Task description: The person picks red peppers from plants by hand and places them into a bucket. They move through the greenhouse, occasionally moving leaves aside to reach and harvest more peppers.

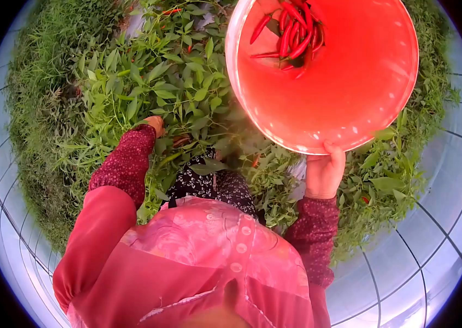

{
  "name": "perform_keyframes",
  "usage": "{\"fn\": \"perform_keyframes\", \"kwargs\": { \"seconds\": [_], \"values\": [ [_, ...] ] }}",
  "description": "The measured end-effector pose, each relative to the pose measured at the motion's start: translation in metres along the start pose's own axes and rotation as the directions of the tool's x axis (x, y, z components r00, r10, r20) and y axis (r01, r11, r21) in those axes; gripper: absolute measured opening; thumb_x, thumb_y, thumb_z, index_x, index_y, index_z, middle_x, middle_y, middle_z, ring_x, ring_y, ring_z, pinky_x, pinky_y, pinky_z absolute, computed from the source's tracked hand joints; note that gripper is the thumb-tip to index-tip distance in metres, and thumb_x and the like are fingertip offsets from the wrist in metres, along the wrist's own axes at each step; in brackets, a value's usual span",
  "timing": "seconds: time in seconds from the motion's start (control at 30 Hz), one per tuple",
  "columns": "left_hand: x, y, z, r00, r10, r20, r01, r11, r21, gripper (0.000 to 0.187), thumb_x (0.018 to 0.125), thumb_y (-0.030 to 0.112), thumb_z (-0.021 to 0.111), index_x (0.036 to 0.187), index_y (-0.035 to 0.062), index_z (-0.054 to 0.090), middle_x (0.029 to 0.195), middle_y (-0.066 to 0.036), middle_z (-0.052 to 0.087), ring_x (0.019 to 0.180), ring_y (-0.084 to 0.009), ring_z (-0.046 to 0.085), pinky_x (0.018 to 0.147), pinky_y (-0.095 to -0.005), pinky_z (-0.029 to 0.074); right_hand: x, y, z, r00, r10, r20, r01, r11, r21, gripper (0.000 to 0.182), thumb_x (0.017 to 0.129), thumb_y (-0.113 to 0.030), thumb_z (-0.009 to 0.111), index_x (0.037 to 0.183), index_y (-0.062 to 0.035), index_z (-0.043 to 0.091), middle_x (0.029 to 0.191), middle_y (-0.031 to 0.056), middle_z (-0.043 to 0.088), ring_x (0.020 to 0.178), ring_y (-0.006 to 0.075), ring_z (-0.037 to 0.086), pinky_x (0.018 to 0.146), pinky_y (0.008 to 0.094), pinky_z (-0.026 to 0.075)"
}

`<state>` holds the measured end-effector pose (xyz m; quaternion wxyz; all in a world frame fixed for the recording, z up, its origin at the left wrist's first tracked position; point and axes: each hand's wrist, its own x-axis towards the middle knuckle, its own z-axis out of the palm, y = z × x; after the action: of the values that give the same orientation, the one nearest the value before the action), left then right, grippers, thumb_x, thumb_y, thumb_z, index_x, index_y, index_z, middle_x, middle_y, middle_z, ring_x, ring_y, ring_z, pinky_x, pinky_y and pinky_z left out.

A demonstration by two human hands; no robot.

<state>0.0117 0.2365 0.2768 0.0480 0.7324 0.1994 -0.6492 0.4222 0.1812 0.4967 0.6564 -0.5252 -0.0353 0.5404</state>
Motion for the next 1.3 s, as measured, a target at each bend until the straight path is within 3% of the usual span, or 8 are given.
{"fn": "perform_keyframes", "kwargs": {
  "seconds": [0.17,0.23,0.27,0.43,0.5,0.53,0.93,1.3],
  "values": [
    [0.031,0.041,0.082,0.978,0.206,0.015,-0.206,0.979,-0.010,0.037,0.089,0.012,0.045,0.125,0.0207,0.048,0.111,-0.006,0.056,0.093,-0.0179,0.057,0.071,-0.0291,0.050,0.036,0.009,-0.023,0.999,0.018,-0.035,-0.020,0.999,-0.049,0.044,0.076,-0.002,0.048,0.120,-0.0020,0.039,0.117,0.0099,0.050,0.103,0.0223,0.052,0.085,0.0379,0.045],
    [0.038,0.054,0.109,0.985,-0.171,-0.022,0.063,0.475,-0.878,0.034,0.083,0.025,0.056,0.106,-0.0002,0.058,0.107,-0.020,0.057,0.088,-0.0284,0.060,0.071,-0.0372,0.051,0.040,0.009,-0.042,0.992,0.028,-0.121,-0.038,0.996,-0.079,0.035,0.075,-0.003,0.048,0.109,0.0007,0.046,0.106,0.0102,0.054,0.096,0.0224,0.055,0.083,0.0390,0.047],
    [0.027,0.055,0.110,0.957,-0.289,0.000,0.090,0.296,-0.951,0.034,0.085,0.025,0.053,0.097,-0.0065,0.058,0.099,-0.022,0.059,0.088,-0.0308,0.060,0.075,-0.0359,0.049,0.040,0.011,-0.047,0.983,0.032,-0.178,-0.044,0.997,-0.065,0.041,0.074,-0.002,0.047,0.114,-0.0005,0.043,0.109,0.0106,0.054,0.098,0.0234,0.054,0.084,0.0394,0.046],
    [-0.020,0.044,0.085,0.910,-0.341,0.237,0.179,-0.194,-0.965,0.035,0.086,0.021,0.050,0.107,-0.0067,0.050,0.085,-0.018,0.063,0.081,-0.0273,0.062,0.066,-0.0366,0.049,0.041,0.006,-0.148,0.945,0.122,-0.302,-0.108,0.992,0.061,0.039,0.073,-0.002,0.048,0.111,-0.0012,0.046,0.107,0.0113,0.055,0.093,0.0233,0.055,0.073,0.0349,0.048],
    [-0.034,0.038,0.076,0.867,-0.240,0.437,0.074,-0.805,-0.589,0.019,0.087,0.015,0.050,0.099,-0.0004,0.053,0.076,-0.009,0.060,0.059,-0.0162,0.054,0.048,-0.0312,0.040,0.039,0.007,-0.155,0.936,0.160,-0.314,-0.122,0.983,0.137,0.036,0.072,-0.003,0.048,0.108,-0.0009,0.049,0.105,0.0118,0.056,0.090,0.0227,0.056,0.068,0.0328,0.048],
    [-0.036,0.037,0.080,0.900,-0.245,0.361,-0.026,-0.856,-0.516,0.014,0.088,0.013,0.049,0.099,0.0047,0.049,0.076,-0.005,0.058,0.057,-0.0104,0.049,0.045,-0.0260,0.036,0.035,0.008,-0.146,0.902,0.148,-0.406,-0.092,0.984,0.154,0.033,0.073,-0.003,0.048,0.106,-0.0007,0.050,0.103,0.0122,0.057,0.088,0.0224,0.055,0.065,0.0313,0.047],
    [-0.067,0.010,0.059,0.967,-0.196,0.164,-0.131,-0.931,-0.339,0.020,0.079,0.024,0.065,0.088,0.0086,0.057,0.071,0.002,0.053,0.061,-0.0074,0.050,0.042,-0.0209,0.039,0.030,0.018,-0.153,0.858,0.175,-0.483,-0.044,0.961,0.272,0.039,0.085,-0.019,0.038,0.119,-0.0017,0.044,0.119,0.0163,0.049,0.104,0.0335,0.050,0.064,0.0329,0.048],
    [-0.074,-0.027,0.025,0.961,-0.274,0.032,-0.262,-0.944,-0.198,0.014,0.081,0.019,0.063,0.077,0.0091,0.054,0.070,-0.001,0.055,0.071,-0.0121,0.056,0.054,-0.0277,0.050,0.029,0.013,-0.141,0.834,0.143,-0.533,-0.016,0.972,0.236,0.033,0.075,-0.008,0.046,0.106,0.0002,0.052,0.102,0.0125,0.058,0.088,0.0253,0.057,0.065,0.0301,0.049]
  ]
}}
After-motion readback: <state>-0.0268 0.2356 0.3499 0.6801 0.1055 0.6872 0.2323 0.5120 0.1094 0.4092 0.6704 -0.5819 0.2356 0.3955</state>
